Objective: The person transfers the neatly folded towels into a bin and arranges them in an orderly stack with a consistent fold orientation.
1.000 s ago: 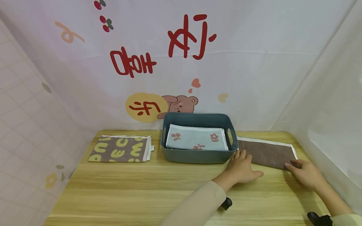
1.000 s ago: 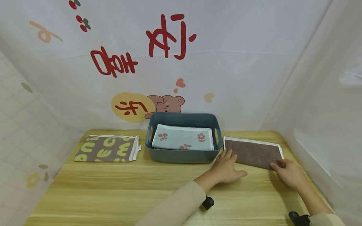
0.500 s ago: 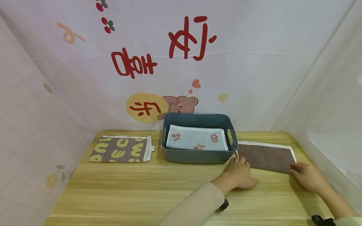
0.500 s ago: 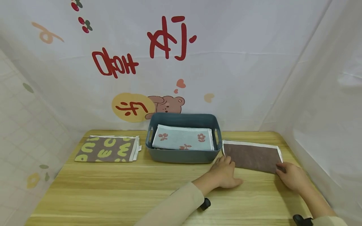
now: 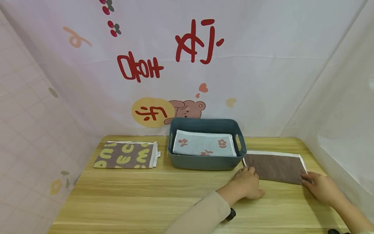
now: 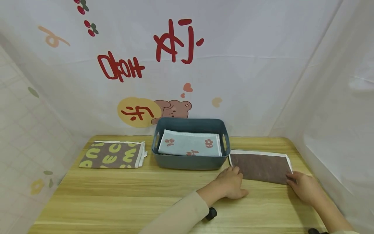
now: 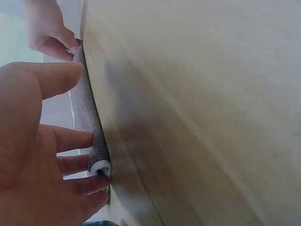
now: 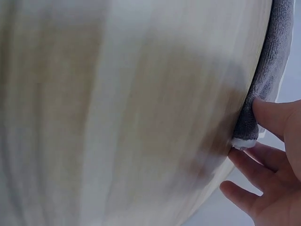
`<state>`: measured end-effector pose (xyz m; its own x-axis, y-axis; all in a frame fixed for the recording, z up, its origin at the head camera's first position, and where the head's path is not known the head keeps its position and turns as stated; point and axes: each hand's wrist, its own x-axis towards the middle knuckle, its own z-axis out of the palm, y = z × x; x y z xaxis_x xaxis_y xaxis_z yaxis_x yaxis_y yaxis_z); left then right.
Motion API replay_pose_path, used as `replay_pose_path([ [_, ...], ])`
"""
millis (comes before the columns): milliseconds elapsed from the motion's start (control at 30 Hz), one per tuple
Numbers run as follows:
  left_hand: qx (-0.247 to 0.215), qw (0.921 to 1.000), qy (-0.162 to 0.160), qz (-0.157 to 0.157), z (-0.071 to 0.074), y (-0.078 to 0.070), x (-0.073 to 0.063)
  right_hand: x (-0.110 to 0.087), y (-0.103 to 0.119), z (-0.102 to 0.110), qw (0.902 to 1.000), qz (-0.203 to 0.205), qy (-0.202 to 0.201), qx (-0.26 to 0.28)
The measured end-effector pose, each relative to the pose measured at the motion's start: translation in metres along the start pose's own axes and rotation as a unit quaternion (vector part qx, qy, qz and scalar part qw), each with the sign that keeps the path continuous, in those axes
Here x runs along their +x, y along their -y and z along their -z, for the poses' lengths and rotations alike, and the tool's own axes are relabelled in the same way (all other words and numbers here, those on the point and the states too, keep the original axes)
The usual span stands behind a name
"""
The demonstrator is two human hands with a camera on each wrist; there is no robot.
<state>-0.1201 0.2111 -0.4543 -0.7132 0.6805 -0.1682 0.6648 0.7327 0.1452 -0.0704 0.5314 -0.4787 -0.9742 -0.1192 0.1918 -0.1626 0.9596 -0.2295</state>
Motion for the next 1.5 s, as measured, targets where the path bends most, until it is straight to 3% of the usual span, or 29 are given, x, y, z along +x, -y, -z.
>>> replay_pose_path([
  [433,0.013,0.9999,0.001,-0.004,-0.004,-0.004,-0.015,-0.013,0.007,0.001,0.9997,0.015,0.005,-0.020],
  [767,0.022,0.9990,0.039,0.007,-0.002,-0.010,-0.020,-0.020,0.013,0.002,0.9996,0.007,0.006,-0.025],
  [1167,0.064,0.9956,0.068,-0.013,0.000,-0.015,-0.032,-0.033,0.015,0.001,0.9985,0.028,-0.013,-0.045],
  [1500,0.077,0.9911,0.108,-0.013,0.006,-0.020,-0.042,-0.034,0.022,0.006,0.9978,0.023,0.021,-0.059],
])
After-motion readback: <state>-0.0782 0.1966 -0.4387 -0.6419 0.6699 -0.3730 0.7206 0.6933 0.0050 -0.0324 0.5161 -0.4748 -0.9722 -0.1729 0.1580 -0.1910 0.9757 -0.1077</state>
